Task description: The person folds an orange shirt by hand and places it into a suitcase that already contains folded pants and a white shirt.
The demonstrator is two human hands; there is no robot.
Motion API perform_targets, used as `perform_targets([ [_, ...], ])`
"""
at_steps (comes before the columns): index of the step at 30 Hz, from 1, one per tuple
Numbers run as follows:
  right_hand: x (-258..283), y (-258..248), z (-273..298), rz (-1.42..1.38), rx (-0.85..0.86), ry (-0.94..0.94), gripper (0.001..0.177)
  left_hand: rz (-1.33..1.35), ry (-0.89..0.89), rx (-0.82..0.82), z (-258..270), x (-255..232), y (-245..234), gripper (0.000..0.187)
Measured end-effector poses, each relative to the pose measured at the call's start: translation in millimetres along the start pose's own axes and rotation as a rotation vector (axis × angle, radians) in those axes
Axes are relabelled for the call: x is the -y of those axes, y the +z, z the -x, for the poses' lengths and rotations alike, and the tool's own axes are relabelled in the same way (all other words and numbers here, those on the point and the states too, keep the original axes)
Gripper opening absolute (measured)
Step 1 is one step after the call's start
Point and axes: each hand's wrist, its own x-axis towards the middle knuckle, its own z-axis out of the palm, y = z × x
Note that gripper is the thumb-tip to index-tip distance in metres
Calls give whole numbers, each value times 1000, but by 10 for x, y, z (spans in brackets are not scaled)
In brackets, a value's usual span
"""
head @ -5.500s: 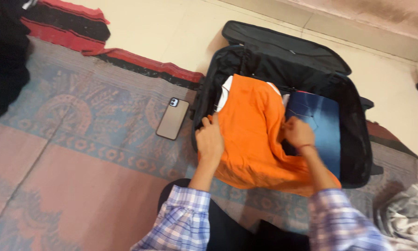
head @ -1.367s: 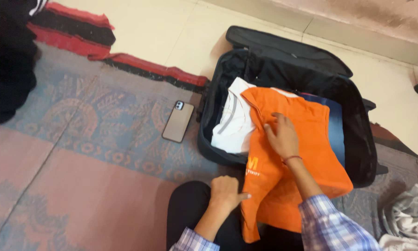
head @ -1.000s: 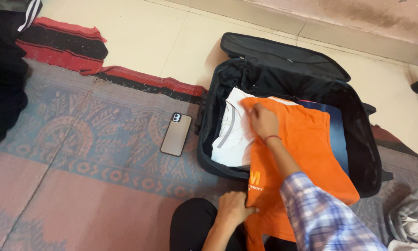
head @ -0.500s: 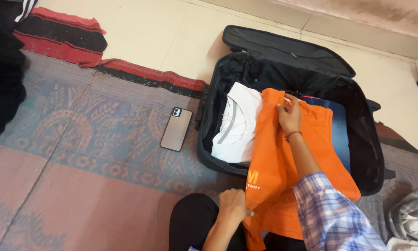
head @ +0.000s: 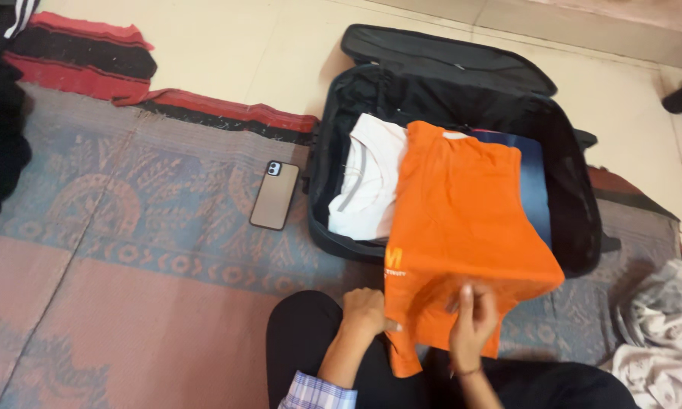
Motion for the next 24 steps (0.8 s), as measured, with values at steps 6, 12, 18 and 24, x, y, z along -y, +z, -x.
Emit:
perform_targets([
  [6, -408, -158, 502, 122, 247, 608, 46, 93, 108, -178, 158, -34, -33, 50],
  [12, -3, -265, 504, -115, 467, 793, 51, 376, 176, -246, 563, -170, -292, 49],
  [18, 479, -358, 742, -193, 560, 789, 39, 980, 126, -203, 858, -411, 84, 53],
  [24, 853, -268, 836, -353, 489, 849, 47, 1605, 61, 55, 1101, -370, 375, 58],
])
